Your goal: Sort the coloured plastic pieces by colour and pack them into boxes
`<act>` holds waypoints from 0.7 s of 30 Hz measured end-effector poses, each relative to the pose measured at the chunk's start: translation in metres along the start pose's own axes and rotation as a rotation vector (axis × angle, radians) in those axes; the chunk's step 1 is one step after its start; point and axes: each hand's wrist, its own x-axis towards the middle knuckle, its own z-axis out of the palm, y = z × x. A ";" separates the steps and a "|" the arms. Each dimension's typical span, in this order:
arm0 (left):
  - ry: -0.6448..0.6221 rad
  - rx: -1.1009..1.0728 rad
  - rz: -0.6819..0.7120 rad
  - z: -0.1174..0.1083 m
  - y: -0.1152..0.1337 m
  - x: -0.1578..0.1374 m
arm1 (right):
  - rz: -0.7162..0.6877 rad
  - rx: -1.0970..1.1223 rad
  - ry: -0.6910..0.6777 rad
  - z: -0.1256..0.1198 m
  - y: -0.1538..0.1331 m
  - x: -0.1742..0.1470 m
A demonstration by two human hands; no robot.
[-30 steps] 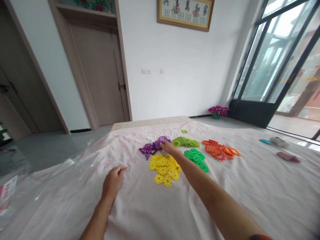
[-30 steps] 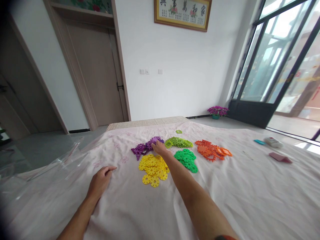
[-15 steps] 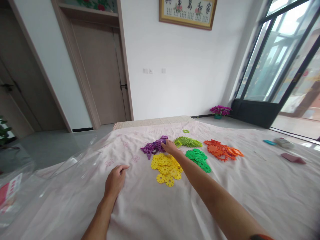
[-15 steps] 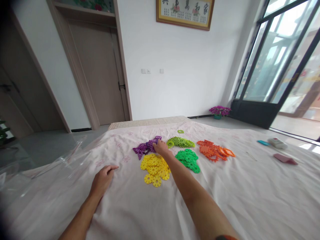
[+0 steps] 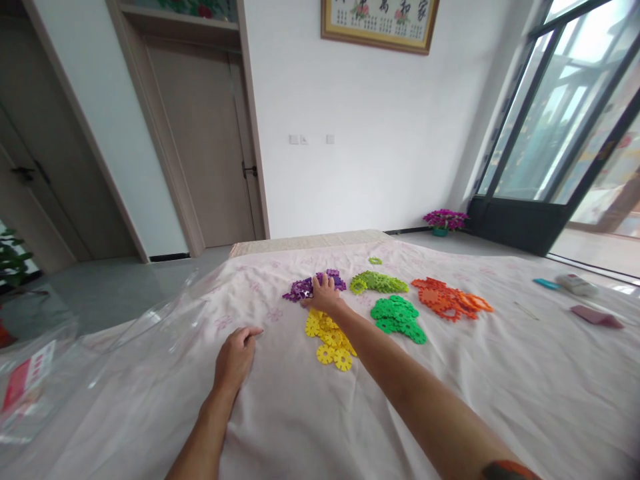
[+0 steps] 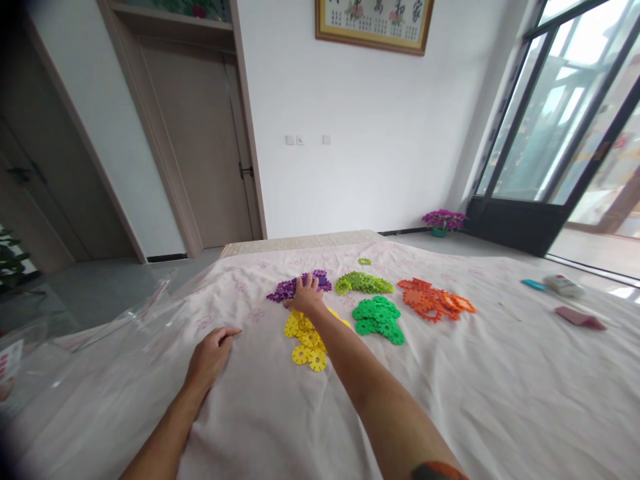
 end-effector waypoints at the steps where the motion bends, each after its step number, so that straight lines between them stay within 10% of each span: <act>1: -0.001 -0.002 -0.003 0.000 0.000 0.000 | 0.014 0.011 0.010 -0.002 0.002 0.002; 9: 0.014 -0.002 0.002 0.000 -0.001 0.001 | 0.039 0.024 0.265 -0.021 0.037 -0.007; 21: 0.008 -0.023 -0.020 0.001 -0.002 0.001 | 0.045 0.038 0.223 -0.046 0.119 -0.012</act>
